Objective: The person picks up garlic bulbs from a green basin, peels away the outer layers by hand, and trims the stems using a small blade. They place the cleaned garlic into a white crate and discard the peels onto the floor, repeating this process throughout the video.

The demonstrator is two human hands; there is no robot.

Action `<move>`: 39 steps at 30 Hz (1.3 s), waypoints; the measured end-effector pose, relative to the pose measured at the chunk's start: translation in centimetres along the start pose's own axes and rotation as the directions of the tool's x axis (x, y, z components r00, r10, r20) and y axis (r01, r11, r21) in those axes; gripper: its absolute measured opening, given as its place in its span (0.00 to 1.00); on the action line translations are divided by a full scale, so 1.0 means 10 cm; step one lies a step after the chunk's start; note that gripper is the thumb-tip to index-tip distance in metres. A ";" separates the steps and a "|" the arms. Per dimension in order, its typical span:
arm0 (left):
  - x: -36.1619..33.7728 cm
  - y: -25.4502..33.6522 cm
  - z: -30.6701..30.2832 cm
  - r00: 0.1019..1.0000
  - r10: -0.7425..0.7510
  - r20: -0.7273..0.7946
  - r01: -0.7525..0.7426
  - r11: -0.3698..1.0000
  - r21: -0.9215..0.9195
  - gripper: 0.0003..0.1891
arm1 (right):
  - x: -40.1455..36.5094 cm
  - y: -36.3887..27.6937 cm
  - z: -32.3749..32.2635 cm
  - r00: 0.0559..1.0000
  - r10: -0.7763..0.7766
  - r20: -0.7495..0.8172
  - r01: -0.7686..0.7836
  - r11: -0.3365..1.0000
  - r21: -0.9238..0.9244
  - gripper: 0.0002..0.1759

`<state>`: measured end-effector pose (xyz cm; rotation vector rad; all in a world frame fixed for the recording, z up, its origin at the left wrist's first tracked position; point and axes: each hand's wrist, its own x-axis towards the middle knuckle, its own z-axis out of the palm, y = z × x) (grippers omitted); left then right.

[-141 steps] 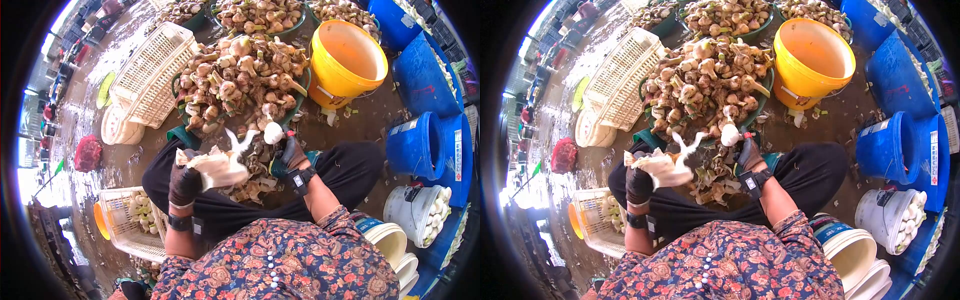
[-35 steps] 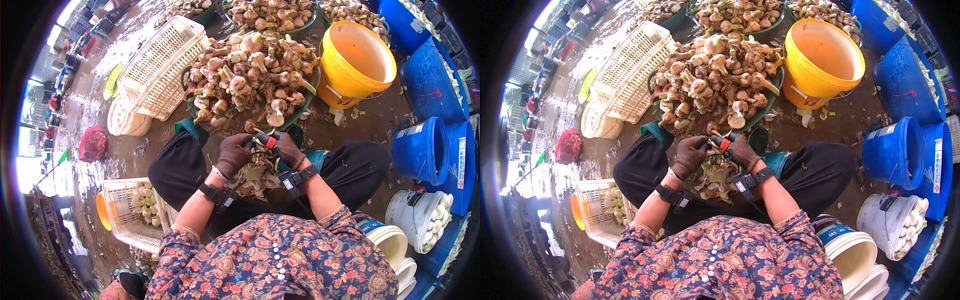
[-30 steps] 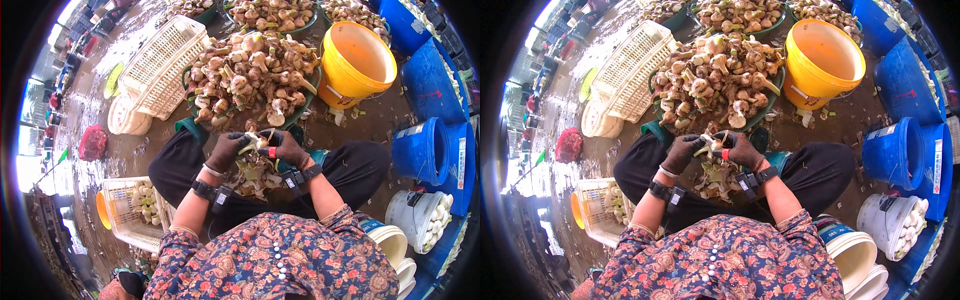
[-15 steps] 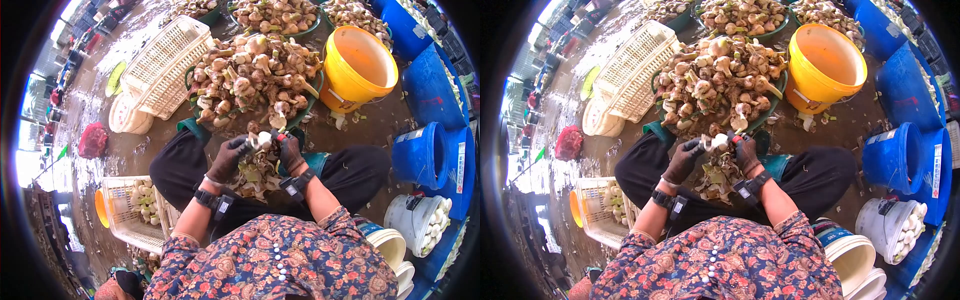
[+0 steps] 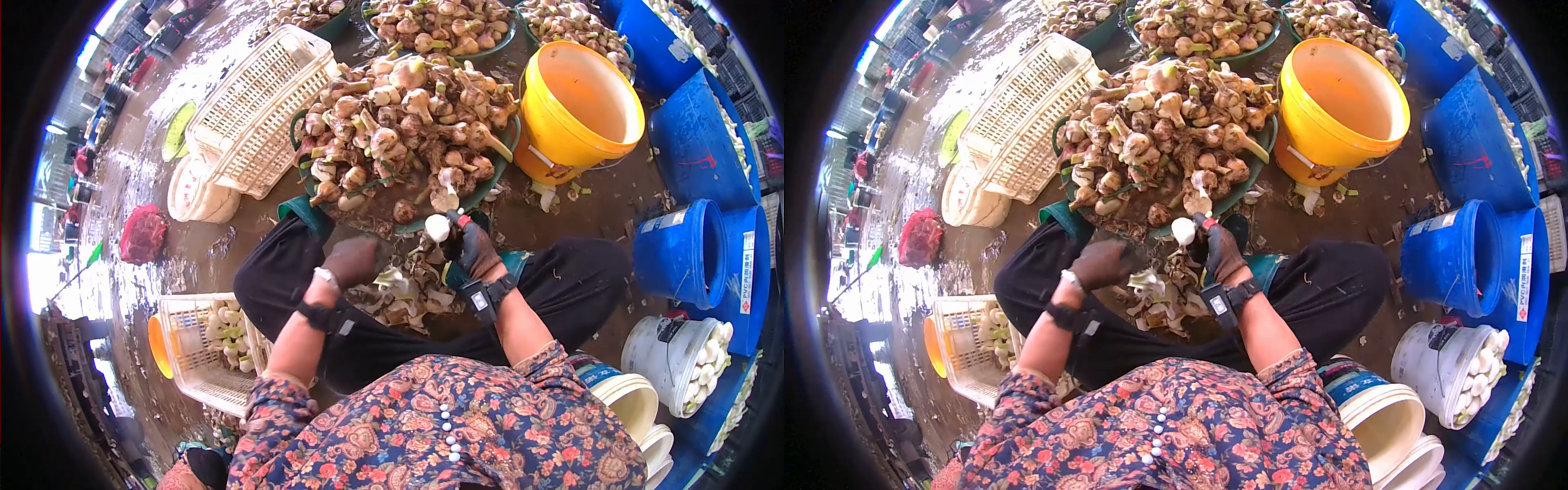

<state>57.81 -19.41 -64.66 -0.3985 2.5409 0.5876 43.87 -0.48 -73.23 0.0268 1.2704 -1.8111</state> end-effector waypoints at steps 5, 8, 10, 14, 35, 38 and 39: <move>0.97 0.11 0.19 0.930 -0.228 -0.288 0.184 0.968 -0.173 0.31 | 0.07 0.24 -0.10 0.974 0.125 -0.191 -0.142 0.987 -0.075 0.14; 1.40 0.11 0.29 0.955 -0.224 -0.194 0.219 0.975 -0.046 0.32 | 0.13 0.36 -0.10 0.976 0.052 -0.209 -0.093 0.977 -0.193 0.18; 1.39 0.12 0.25 0.956 -0.188 -0.225 0.187 0.982 -0.023 0.30 | 0.12 0.31 -0.15 0.965 0.077 -0.249 -0.150 0.945 -0.289 0.19; 1.15 -0.11 0.20 0.937 -0.245 -0.249 0.146 0.922 -0.358 0.31 | 0.03 0.15 -0.11 0.946 0.071 -0.317 -0.158 0.953 -0.257 0.14; -0.06 0.41 -0.05 0.722 0.046 -0.690 -0.451 0.787 -0.420 0.28 | -0.34 -0.53 0.82 0.859 -0.491 0.144 0.321 0.300 -0.898 0.24; -0.13 0.51 -0.05 0.787 0.010 -0.617 -0.277 0.899 -0.339 0.29 | -0.43 -0.52 0.73 0.915 -0.395 0.077 0.214 0.318 -0.924 0.21; -0.13 0.49 -0.03 0.791 0.018 -0.612 -0.281 0.898 -0.337 0.29 | -0.44 -0.50 0.68 0.915 -0.397 0.067 0.207 0.322 -0.924 0.21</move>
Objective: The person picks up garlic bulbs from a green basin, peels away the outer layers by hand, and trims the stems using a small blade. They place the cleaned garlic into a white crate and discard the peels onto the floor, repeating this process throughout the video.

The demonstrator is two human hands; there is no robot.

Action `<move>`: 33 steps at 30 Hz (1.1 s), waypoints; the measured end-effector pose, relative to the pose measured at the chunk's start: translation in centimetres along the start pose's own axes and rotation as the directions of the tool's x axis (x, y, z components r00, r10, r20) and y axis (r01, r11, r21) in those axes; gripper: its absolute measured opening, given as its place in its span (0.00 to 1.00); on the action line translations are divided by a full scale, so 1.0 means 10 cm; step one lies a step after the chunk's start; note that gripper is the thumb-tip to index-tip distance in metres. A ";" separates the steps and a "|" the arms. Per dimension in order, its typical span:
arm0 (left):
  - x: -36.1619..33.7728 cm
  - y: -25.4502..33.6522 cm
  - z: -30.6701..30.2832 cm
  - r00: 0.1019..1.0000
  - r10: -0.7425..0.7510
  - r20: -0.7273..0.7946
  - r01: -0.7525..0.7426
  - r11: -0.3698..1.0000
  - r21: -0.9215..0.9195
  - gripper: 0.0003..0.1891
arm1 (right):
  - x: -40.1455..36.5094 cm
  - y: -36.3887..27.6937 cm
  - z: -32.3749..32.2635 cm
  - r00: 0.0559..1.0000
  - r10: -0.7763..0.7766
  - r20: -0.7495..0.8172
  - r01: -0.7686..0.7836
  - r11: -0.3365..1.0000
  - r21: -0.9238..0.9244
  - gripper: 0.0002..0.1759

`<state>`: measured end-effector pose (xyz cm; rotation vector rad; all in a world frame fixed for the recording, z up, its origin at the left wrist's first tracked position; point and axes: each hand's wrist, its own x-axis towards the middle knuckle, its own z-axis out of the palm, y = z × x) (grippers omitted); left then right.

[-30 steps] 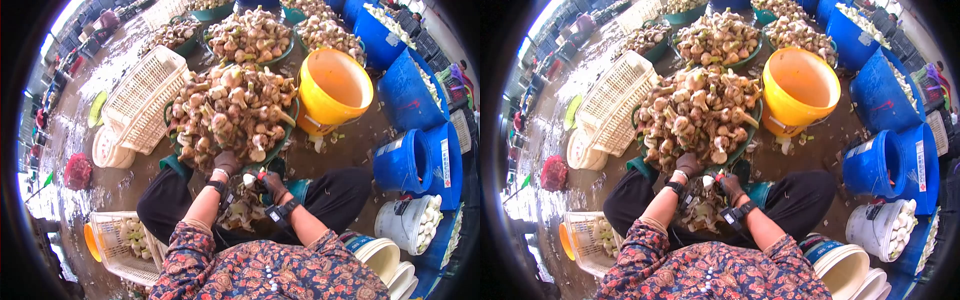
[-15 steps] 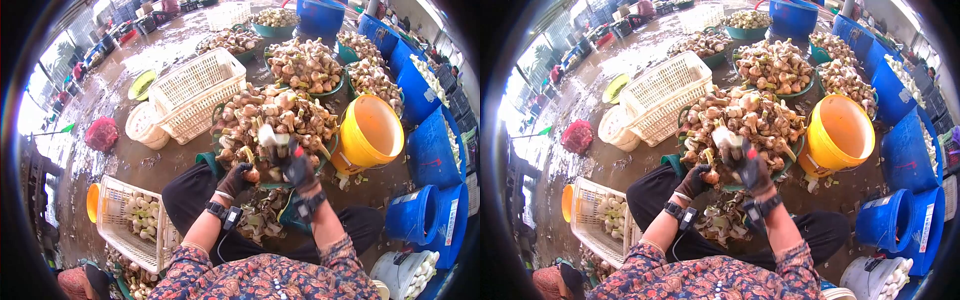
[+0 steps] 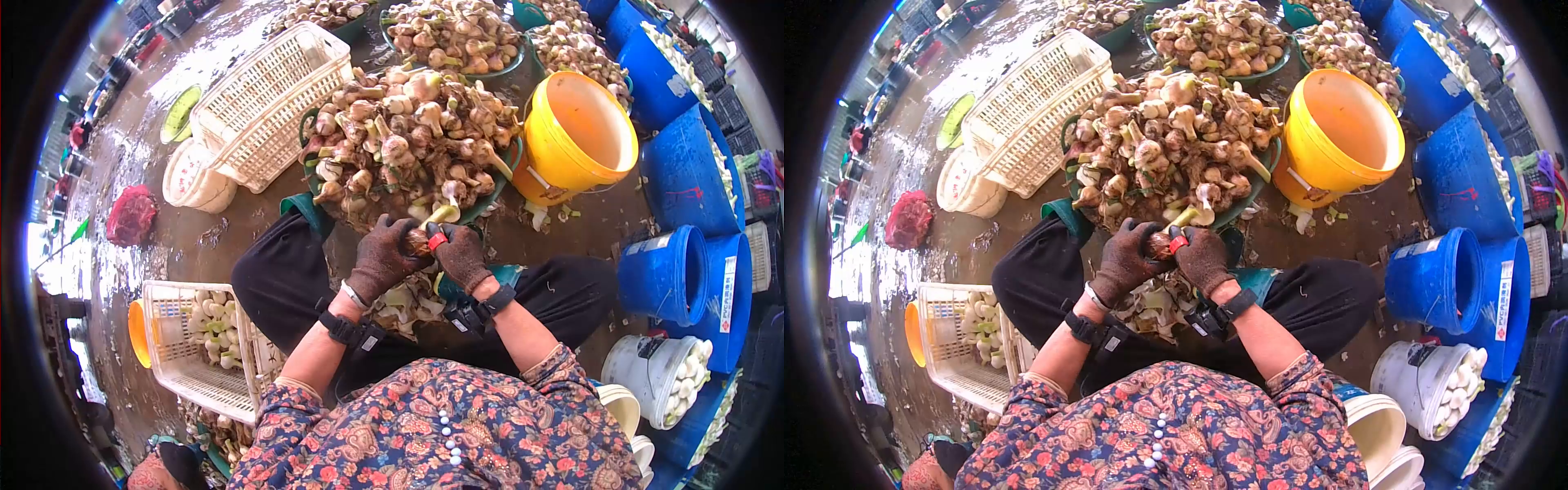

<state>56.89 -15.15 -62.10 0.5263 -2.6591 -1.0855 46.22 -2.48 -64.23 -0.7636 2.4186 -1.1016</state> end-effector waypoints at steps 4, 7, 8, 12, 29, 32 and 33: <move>0.04 0.02 -0.02 0.999 -0.001 0.038 0.005 0.994 -0.108 0.28 | 0.00 0.15 -0.07 0.965 0.197 0.174 -0.257 0.845 0.468 0.18; 0.05 0.04 -0.03 0.999 0.001 0.037 0.005 0.984 -0.176 0.27 | -0.03 0.06 -0.14 0.948 0.248 0.200 -0.318 0.769 0.555 0.17; 0.05 0.01 0.01 0.997 0.059 0.039 -0.053 0.988 -0.142 0.27 | -0.05 0.08 -0.08 0.950 0.232 0.208 -0.311 0.753 0.580 0.17; 0.04 0.04 0.03 0.992 0.101 0.073 -0.088 0.983 -0.159 0.26 | -0.09 0.22 0.07 0.988 0.113 0.103 -0.151 0.821 0.550 0.19; 0.06 -0.26 0.15 0.915 -0.092 0.393 0.377 0.542 -0.751 0.20 | -0.12 0.26 0.04 0.961 0.152 0.230 -0.272 0.655 0.705 0.17; 0.05 -0.22 0.28 0.894 -0.022 0.448 0.446 0.163 -0.880 0.13 | -0.18 0.30 0.03 0.979 0.045 0.198 -0.184 0.604 0.776 0.19; 0.05 -0.15 0.33 0.943 0.036 0.330 0.325 0.104 -0.940 0.13 | -0.19 0.25 0.00 0.992 -0.079 0.101 -0.020 0.683 0.730 0.21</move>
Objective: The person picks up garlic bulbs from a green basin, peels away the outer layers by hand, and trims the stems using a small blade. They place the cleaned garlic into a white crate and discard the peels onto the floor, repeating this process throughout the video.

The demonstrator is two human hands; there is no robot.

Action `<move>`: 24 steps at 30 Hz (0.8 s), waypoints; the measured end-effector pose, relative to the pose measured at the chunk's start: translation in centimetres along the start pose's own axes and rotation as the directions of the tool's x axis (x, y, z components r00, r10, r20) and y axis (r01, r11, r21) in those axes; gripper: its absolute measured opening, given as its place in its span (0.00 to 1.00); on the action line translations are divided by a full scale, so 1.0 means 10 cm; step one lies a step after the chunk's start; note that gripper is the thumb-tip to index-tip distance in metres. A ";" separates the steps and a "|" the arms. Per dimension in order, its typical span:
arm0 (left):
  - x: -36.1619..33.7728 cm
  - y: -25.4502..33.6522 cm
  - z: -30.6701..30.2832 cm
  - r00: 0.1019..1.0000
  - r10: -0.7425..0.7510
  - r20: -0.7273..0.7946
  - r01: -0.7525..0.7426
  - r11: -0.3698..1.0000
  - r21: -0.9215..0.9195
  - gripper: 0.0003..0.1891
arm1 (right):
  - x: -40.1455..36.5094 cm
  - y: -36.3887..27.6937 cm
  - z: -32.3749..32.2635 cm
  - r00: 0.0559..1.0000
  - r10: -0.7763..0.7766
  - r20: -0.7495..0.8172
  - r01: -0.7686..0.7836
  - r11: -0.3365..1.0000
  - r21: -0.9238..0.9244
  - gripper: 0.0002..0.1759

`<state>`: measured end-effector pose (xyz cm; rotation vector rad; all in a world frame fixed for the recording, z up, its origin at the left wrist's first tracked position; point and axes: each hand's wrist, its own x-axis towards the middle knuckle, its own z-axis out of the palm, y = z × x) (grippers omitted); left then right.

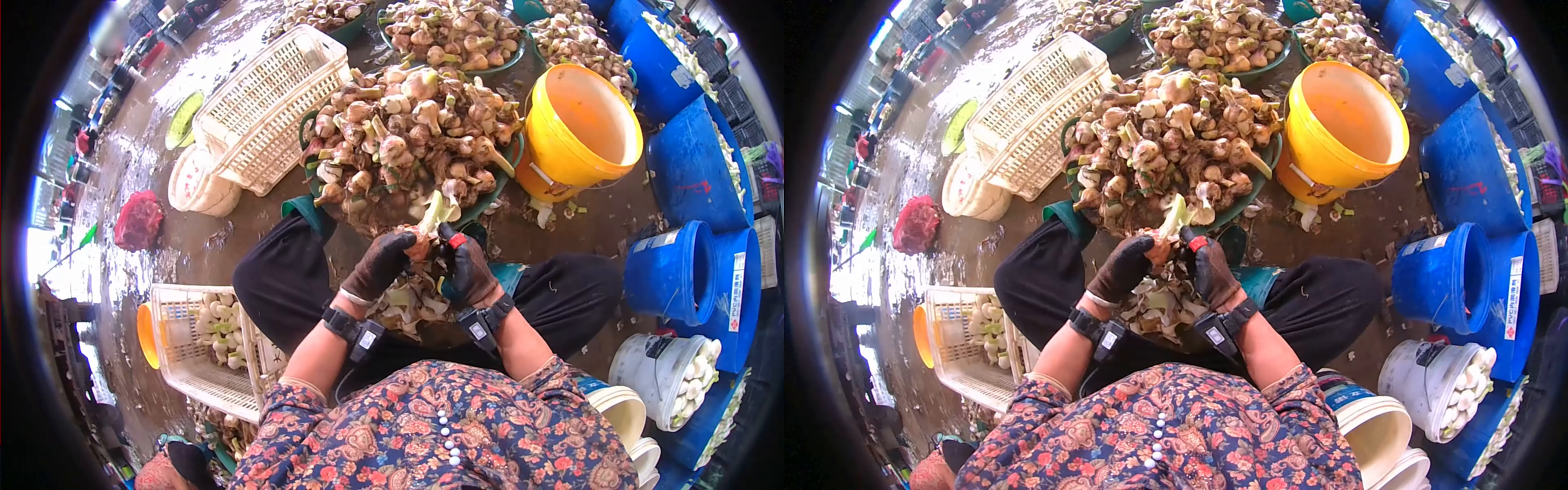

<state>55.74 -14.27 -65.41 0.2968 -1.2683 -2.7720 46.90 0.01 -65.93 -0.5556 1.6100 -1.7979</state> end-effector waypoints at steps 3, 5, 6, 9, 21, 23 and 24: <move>-0.03 -0.03 0.18 0.986 0.037 -0.164 -0.001 0.977 0.215 0.14 | 0.07 -0.20 0.02 0.793 0.605 0.075 -0.565 0.684 0.461 0.25; -0.03 -0.04 0.20 0.982 -0.039 -0.187 0.097 0.945 0.313 0.30 | 0.00 -0.10 0.03 0.856 0.503 0.118 -0.491 0.721 0.488 0.25; -0.01 -0.05 0.19 0.982 -0.044 -0.183 0.100 0.946 0.309 0.30 | -0.03 -0.04 0.01 0.905 0.391 0.165 -0.418 0.751 0.511 0.25; 0.03 -0.14 0.00 0.814 0.579 -0.045 -0.121 0.245 0.962 0.34 | 0.08 0.20 -0.17 0.940 0.314 0.131 -0.339 0.822 0.457 0.20; -0.02 0.01 -0.07 0.902 -0.296 -0.313 0.378 0.893 0.243 0.14 | 0.11 -0.01 -0.15 0.924 0.280 0.261 -0.362 0.862 0.355 0.14; -0.11 0.12 0.03 0.989 -0.026 -0.148 0.103 0.833 0.543 0.13 | 0.10 -0.07 -0.15 0.934 0.230 0.274 -0.338 0.820 0.461 0.14; -0.16 0.15 0.07 0.977 0.190 0.098 -0.198 0.638 0.744 0.13 | 0.10 -0.09 -0.17 0.944 0.179 0.278 -0.311 0.766 0.562 0.15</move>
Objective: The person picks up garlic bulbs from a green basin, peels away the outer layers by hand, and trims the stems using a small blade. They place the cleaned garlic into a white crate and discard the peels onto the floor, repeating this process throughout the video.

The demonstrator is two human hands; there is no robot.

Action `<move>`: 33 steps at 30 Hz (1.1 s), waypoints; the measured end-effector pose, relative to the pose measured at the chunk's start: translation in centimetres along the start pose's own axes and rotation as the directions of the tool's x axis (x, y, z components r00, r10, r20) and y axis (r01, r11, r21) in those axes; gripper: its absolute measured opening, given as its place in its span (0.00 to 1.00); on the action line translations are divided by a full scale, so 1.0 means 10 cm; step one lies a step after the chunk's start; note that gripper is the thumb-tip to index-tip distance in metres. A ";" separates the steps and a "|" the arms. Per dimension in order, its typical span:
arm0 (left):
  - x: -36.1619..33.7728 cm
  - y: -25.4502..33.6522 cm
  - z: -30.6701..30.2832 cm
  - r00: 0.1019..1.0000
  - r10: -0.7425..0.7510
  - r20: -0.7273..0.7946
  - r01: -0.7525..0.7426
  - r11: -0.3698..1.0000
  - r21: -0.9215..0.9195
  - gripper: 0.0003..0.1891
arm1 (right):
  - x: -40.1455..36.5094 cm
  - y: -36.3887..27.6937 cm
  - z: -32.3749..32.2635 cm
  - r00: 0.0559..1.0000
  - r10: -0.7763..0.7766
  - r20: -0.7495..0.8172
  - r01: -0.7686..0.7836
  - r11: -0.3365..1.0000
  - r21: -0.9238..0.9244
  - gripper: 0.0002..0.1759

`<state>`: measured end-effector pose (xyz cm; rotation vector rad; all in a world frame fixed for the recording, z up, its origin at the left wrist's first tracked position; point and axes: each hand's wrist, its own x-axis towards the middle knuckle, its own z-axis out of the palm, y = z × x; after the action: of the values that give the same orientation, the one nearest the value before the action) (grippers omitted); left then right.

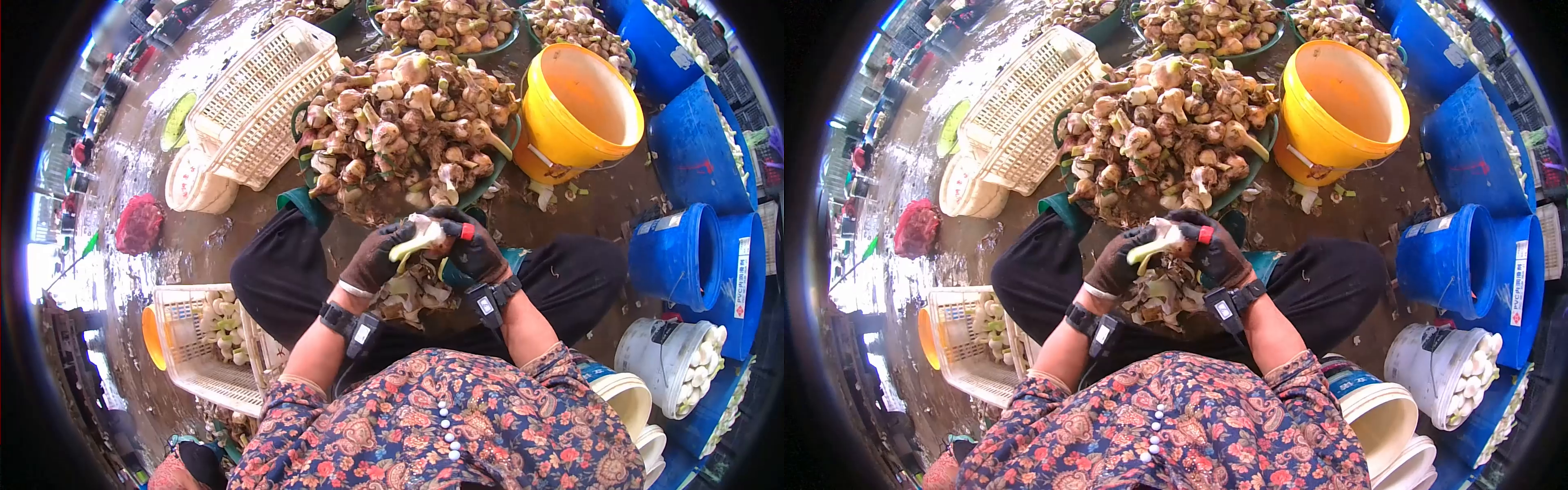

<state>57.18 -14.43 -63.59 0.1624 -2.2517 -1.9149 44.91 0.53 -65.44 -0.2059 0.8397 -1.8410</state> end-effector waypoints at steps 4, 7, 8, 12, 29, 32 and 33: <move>-0.16 -0.17 0.04 0.990 0.023 -0.137 0.020 0.954 0.300 0.16 | 0.02 0.01 -0.18 0.987 -0.141 0.083 0.163 0.861 -0.482 0.18; -0.04 -0.40 -0.07 0.946 0.307 -0.108 -0.250 0.897 0.366 0.14 | -0.05 -0.02 0.14 0.867 -0.387 0.315 0.405 0.178 -0.897 0.17; -0.04 -0.40 -0.06 0.945 0.306 -0.116 -0.245 0.897 0.368 0.14 | -0.06 0.00 0.17 0.812 -0.395 0.430 0.390 -0.181 -0.903 0.16; -0.03 0.05 -0.06 0.851 -0.502 -0.152 0.366 0.776 -0.514 0.13 | 0.11 0.24 -0.17 0.851 -0.511 0.119 0.316 0.317 -0.894 0.13; 0.02 -0.08 0.03 0.977 0.145 -0.157 -0.047 0.862 0.504 0.16 | 0.10 0.10 0.04 0.952 -0.190 -0.238 0.058 0.880 -0.472 0.08; 0.03 -0.08 0.05 0.984 0.147 -0.100 -0.076 0.857 0.509 0.15 | 0.07 0.12 0.07 0.947 -0.203 -0.250 0.055 0.867 -0.496 0.07; 0.00 -0.07 0.08 0.990 0.119 -0.072 -0.055 0.812 0.580 0.14 | 0.07 0.14 0.07 0.935 -0.191 -0.300 0.037 0.890 -0.454 0.07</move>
<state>56.96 -13.76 -64.41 0.2268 -2.6391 -1.0868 45.99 -0.69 -66.04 -0.2329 1.5212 -1.7975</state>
